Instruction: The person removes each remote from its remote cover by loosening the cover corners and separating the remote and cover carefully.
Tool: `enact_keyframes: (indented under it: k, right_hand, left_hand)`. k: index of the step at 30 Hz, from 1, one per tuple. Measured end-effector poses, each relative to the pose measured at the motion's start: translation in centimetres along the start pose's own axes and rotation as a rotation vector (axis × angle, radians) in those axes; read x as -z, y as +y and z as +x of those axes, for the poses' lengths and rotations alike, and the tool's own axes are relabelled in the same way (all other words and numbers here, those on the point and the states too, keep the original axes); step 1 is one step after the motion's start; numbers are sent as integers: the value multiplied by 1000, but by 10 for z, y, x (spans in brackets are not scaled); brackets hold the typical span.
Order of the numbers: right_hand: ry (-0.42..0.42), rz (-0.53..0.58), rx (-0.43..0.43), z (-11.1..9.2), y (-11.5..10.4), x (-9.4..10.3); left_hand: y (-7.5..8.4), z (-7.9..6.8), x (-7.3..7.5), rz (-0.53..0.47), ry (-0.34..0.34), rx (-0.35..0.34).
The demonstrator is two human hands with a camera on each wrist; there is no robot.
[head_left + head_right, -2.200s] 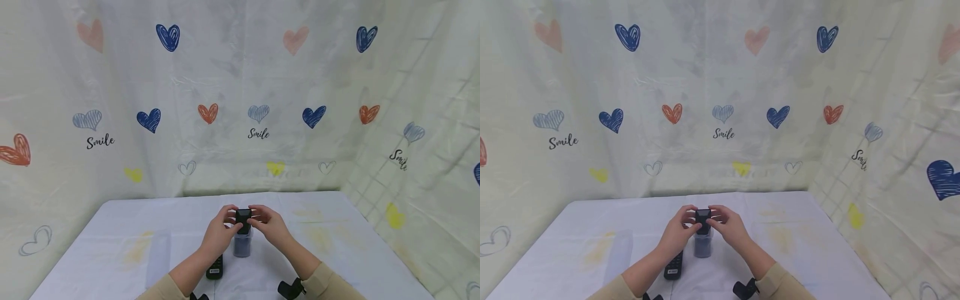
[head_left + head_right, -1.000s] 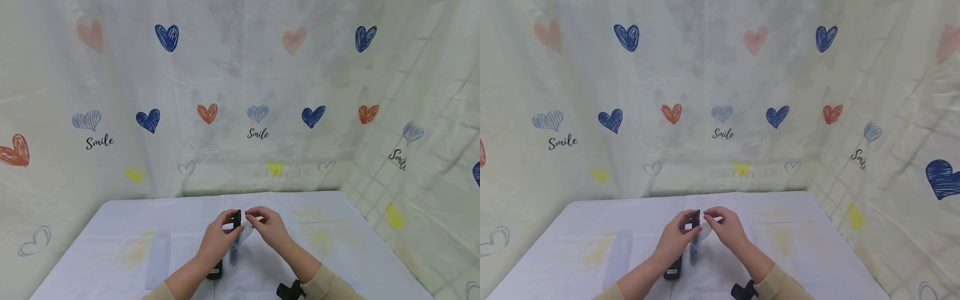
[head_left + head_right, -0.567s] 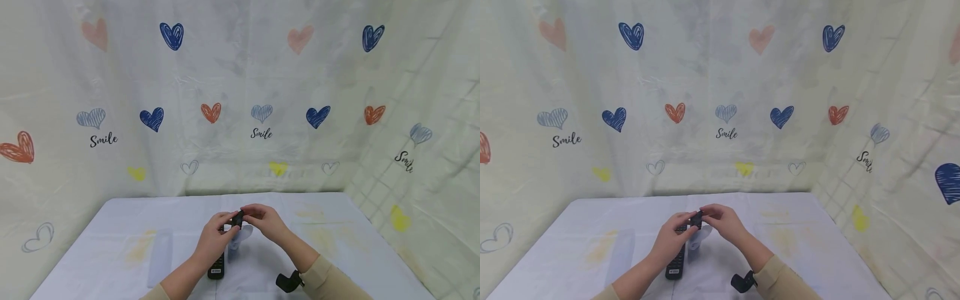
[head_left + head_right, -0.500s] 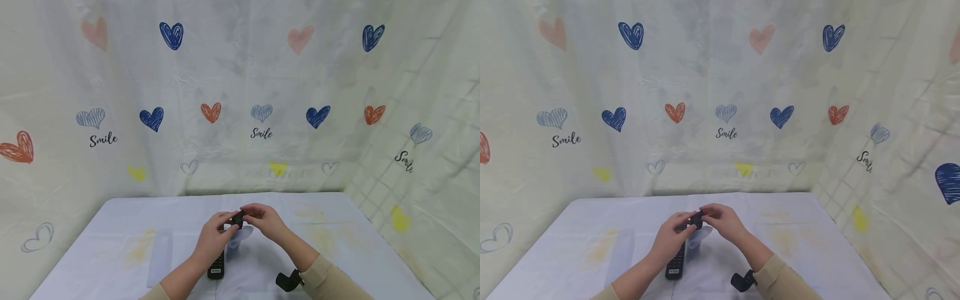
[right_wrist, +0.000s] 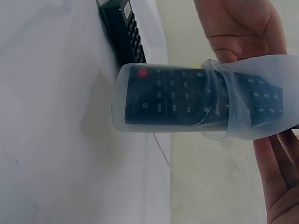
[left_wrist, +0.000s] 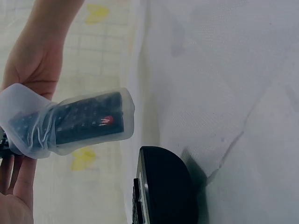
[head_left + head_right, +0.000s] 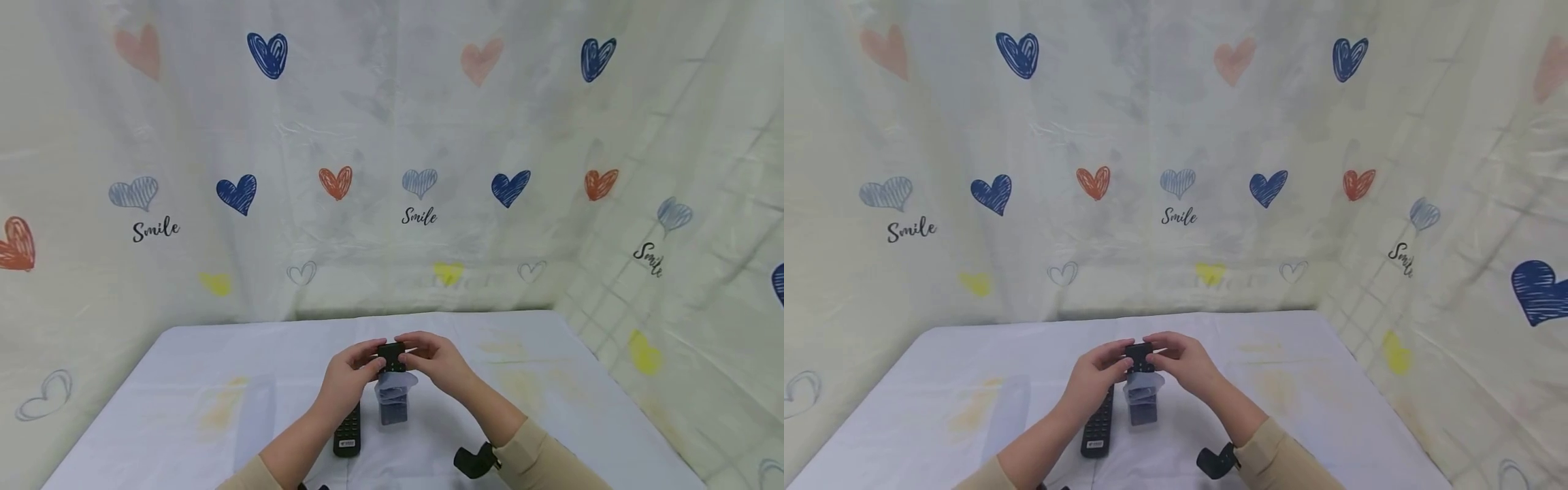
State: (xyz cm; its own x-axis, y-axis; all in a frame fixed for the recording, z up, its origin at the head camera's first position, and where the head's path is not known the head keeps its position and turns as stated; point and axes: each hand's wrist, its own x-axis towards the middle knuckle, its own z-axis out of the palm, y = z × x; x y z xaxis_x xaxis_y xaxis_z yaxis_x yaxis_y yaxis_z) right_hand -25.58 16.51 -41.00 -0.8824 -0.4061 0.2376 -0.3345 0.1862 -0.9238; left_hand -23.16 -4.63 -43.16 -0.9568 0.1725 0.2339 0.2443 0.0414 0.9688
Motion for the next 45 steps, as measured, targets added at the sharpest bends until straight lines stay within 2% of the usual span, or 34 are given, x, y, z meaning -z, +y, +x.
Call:
enact_keyframes:
  k: [12, 23, 29, 33, 39, 45]
  right_hand:
    - [-9, 16, -28, -3, 1, 3]
    - [41, 0, -33, -2, -1, 3]
    - [111, 11, -32, -2, -8, 8]
    - [193, 1, -43, -1, -15, 16]
    - [276, 56, -66, -1, -24, 25]
    - [310, 104, -95, 2, -27, 22]
  left_hand:
    - [2, 4, 0, -50, -40, 36]
    - [3, 6, 2, -47, -68, 57]
    - [5, -4, 6, -4, -21, 43]
    - [4, -15, 9, 56, -2, 72]
    - [-1, -29, 7, 214, -40, 134]
    - [-3, -32, 0, 204, -62, 130]
